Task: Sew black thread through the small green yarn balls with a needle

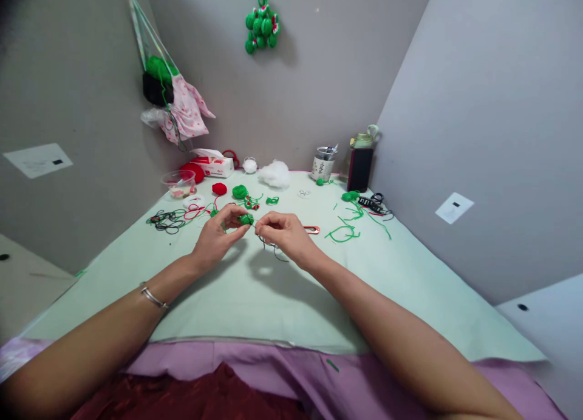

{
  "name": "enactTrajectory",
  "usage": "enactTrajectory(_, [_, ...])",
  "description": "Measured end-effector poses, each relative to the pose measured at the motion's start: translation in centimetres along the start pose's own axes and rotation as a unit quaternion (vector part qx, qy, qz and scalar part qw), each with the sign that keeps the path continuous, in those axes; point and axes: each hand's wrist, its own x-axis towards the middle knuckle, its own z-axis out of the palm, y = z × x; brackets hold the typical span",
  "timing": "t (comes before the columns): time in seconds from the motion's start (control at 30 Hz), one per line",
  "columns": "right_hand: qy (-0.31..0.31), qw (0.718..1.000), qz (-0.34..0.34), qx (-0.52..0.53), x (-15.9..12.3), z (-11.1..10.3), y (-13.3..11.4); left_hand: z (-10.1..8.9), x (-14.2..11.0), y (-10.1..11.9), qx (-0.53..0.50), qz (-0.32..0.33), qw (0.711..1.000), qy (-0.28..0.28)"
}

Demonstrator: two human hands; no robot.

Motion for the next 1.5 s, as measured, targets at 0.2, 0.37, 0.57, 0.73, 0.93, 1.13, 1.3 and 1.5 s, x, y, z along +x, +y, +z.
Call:
enactTrajectory(0.2, [-0.005, 0.994, 0.005, 0.108, 0.1, -0.1, -0.6, 0.1, -0.3, 0.1, 0.04, 0.05, 0.997, -0.042])
enactTrajectory(0.37, [-0.08, 0.996, -0.026, 0.023, -0.3, -0.7, -0.9, 0.2, -0.2, -0.3, -0.048, -0.008, 0.997, -0.068])
enactTrajectory(0.57, [-0.034, 0.987, -0.098, -0.122, -0.7, -1.6, -1.1, -0.7, 0.5, -0.1, -0.194, -0.095, 0.975, -0.056])
enactTrajectory(0.73, [0.001, 0.976, -0.12, -0.183, -0.8, -1.5, -0.7, -1.0, 0.5, 0.3, -0.238, -0.124, 0.961, -0.062])
enactTrajectory(0.93, [0.034, 0.972, -0.112, -0.206, -1.0, -1.1, -0.5, -0.9, 0.4, 0.2, -0.254, -0.148, 0.954, -0.055])
enactTrajectory(1.13, [0.08, 0.943, -0.16, -0.28, -0.9, -0.8, -0.4, -1.0, 0.4, 0.2, -0.261, -0.144, 0.953, -0.059])
enactTrajectory(1.3, [0.068, 0.942, -0.154, -0.29, -0.9, -0.5, -0.2, -1.0, 0.4, 0.3, -0.259, -0.148, 0.953, -0.058])
enactTrajectory(1.5, [0.061, 0.941, -0.15, -0.298, -1.0, -0.4, -0.2, -1.0, 0.4, 0.2, -0.259, -0.151, 0.952, -0.059])
